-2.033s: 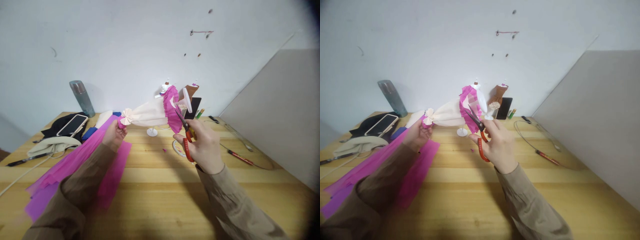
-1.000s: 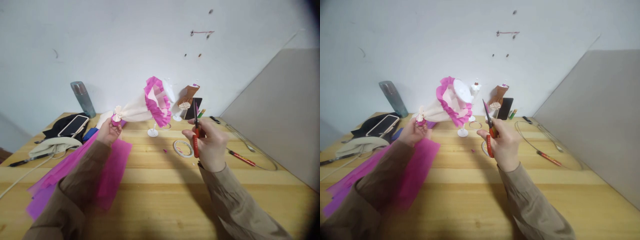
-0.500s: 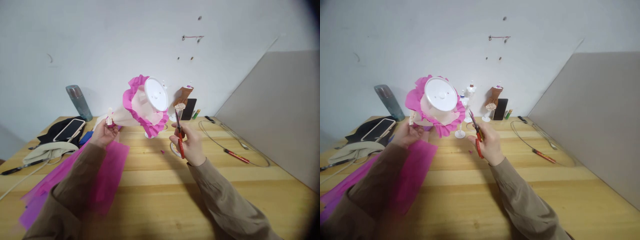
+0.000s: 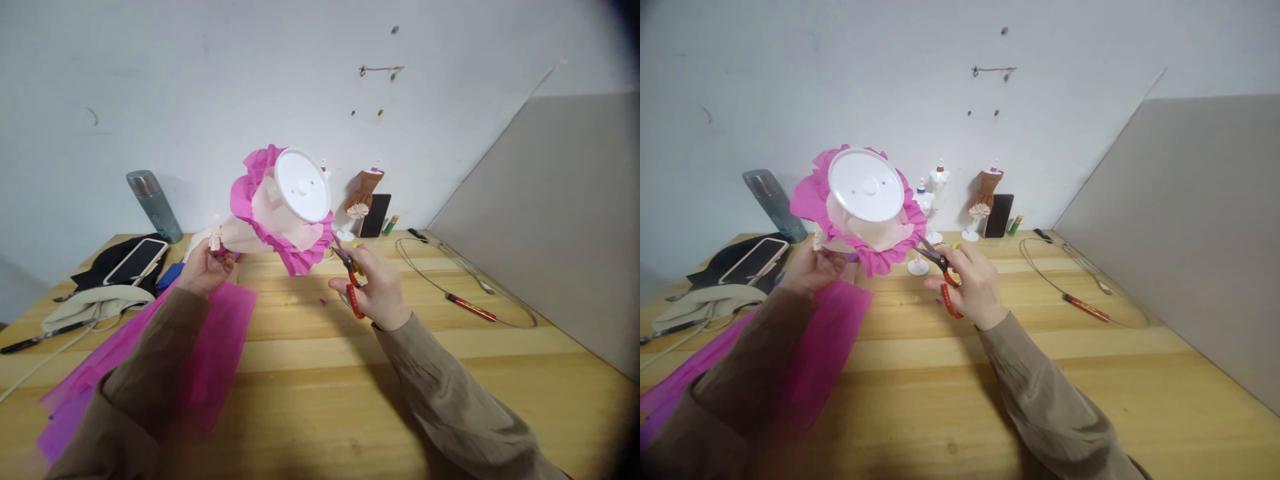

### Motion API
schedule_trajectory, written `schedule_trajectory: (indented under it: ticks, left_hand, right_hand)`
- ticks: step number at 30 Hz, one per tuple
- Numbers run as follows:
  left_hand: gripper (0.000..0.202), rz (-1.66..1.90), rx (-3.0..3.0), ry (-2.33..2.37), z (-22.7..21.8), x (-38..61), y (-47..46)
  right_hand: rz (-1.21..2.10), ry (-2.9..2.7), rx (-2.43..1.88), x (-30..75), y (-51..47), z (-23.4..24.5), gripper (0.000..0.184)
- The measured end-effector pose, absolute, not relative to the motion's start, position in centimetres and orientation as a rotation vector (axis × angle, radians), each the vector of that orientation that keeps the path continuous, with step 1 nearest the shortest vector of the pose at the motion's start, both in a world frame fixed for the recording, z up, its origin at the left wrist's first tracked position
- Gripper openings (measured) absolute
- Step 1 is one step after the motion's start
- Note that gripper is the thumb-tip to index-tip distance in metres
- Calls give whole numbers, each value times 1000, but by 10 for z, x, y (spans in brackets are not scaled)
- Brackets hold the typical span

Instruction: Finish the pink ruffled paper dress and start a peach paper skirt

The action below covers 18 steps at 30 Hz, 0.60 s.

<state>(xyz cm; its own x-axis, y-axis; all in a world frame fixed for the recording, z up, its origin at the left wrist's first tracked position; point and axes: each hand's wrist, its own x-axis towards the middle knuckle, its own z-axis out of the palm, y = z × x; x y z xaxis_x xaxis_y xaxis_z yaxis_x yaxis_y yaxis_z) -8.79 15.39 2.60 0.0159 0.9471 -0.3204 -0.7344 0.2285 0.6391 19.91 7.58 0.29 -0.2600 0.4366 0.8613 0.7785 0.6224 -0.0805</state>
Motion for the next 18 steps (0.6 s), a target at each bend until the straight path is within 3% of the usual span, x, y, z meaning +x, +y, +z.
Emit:
schedule_trajectory:
  ticks: [18]
  left_hand:
    - [24, 1300, 426, 818, 24, -89, 155]
  right_hand:
    - [-602, -1832, -1018, 201, 76, 1, 32]
